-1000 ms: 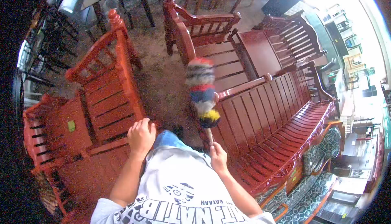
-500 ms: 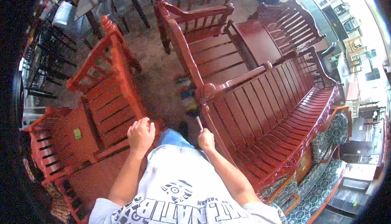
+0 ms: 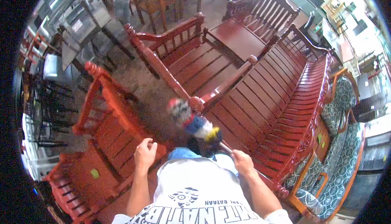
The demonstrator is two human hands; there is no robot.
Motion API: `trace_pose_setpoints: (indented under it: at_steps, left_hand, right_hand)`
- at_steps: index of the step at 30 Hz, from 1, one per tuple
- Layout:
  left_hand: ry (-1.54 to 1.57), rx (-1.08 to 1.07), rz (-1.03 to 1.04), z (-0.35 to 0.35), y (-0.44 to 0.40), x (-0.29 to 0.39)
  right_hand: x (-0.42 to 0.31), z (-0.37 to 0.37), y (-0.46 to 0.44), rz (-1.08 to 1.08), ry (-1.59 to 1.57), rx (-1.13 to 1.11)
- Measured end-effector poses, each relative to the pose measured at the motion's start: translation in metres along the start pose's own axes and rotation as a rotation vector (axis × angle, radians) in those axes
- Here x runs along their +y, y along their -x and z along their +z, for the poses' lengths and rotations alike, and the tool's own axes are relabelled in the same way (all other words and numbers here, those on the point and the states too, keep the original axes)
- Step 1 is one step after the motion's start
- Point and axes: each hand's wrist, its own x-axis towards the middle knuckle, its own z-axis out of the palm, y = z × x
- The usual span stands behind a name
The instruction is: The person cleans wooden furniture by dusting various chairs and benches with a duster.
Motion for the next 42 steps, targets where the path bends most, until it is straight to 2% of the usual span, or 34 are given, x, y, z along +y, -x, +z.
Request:
trace_pose_setpoints:
  at_steps: [4, 7, 8, 11, 14, 17, 18, 19, 20, 21, 22, 23, 24, 25, 27, 29, 31, 33, 35, 36, 37, 38, 39, 41, 42]
  left_hand:
    - [0.191, -0.019, 0.274, 0.001, -0.045, 0.016]
    - [0.202, 0.036, 0.455, 0.007, -0.078, 0.058]
    - [0.207, 0.032, 0.495, 0.010, -0.086, 0.076]
    - [0.278, -0.007, 0.604, 0.027, -0.099, 0.129]
    - [0.194, -0.073, 0.792, 0.053, -0.106, 0.168]
    - [0.104, -0.162, 0.916, 0.081, -0.121, 0.190]
    - [0.072, -0.197, 0.883, 0.088, -0.126, 0.196]
    - [0.038, -0.232, 0.846, 0.095, -0.129, 0.200]
    - [0.015, -0.256, 0.859, 0.100, -0.132, 0.203]
    - [-0.014, -0.285, 0.854, 0.104, -0.133, 0.207]
    - [-0.119, -0.296, 0.824, 0.108, -0.131, 0.210]
    - [-0.225, -0.304, 0.797, 0.111, -0.129, 0.211]
    - [-0.356, -0.201, 0.844, 0.118, -0.130, 0.206]
    - [-0.368, -0.181, 0.821, 0.120, -0.129, 0.208]
    - [-0.297, -0.149, 0.746, 0.125, -0.130, 0.208]
    - [-0.327, -0.117, 0.746, 0.127, -0.130, 0.213]
    - [-0.348, -0.196, 0.650, 0.126, -0.128, 0.221]
    - [-0.422, -0.186, 0.715, 0.128, -0.130, 0.223]
    - [-0.372, -0.171, 0.720, 0.130, -0.129, 0.233]
    - [-0.431, -0.170, 0.718, 0.132, -0.133, 0.223]
    - [-0.487, -0.169, 0.716, 0.136, -0.137, 0.216]
    - [-0.516, -0.183, 0.712, 0.138, -0.137, 0.217]
    - [-0.548, -0.198, 0.711, 0.138, -0.137, 0.217]
    - [-0.559, -0.203, 0.737, 0.135, -0.138, 0.217]
    - [-0.532, -0.194, 0.765, 0.136, -0.139, 0.214]
  right_hand:
    - [0.020, -0.020, 0.029, 0.021, -0.208, 0.167]
    - [-0.002, -0.013, 0.001, 0.105, -0.286, 0.090]
    - [-0.002, -0.012, -0.016, 0.256, -0.236, -0.081]
    - [0.016, 0.001, -0.053, 0.488, -0.149, 0.016]
    - [0.014, 0.012, -0.064, 0.276, -0.320, 0.230]
    - [0.045, 0.015, -0.076, 0.118, -0.256, -0.053]
    - [0.055, 0.003, -0.092, 0.247, -0.166, -0.151]
    - [0.071, -0.011, -0.111, 0.234, -0.048, -0.091]
    - [0.086, -0.026, -0.139, 0.470, 0.082, -0.126]
    - [0.119, -0.030, -0.165, 0.583, 0.138, -0.091]
    - [0.132, -0.045, -0.190, 0.718, 0.038, 0.068]
    - [0.156, -0.041, -0.212, 0.747, -0.022, 0.287]
    - [0.152, -0.051, -0.234, 0.870, -0.189, 0.466]
    - [0.181, -0.031, -0.256, 0.760, -0.216, 0.658]
    - [0.183, -0.019, -0.282, 0.691, -0.293, 0.776]
    - [0.158, -0.005, -0.282, 0.673, -0.419, 0.599]
    - [0.150, 0.045, -0.268, 0.731, -0.355, 0.301]
    - [0.151, 0.090, -0.263, 0.784, -0.443, 0.288]
    - [0.124, 0.110, -0.298, 0.809, -0.633, 0.542]
    - [0.102, 0.089, -0.322, 0.859, -0.689, 0.616]
    - [0.093, 0.093, -0.350, 0.838, -0.762, 0.808]
    - [0.087, 0.094, -0.374, 0.856, -0.773, 0.855]
    - [0.084, 0.106, -0.391, 0.919, -0.842, 0.809]
    - [0.082, 0.152, -0.415, 1.092, -0.771, 0.645]
    - [0.087, 0.165, -0.429, 1.268, -0.939, 0.617]
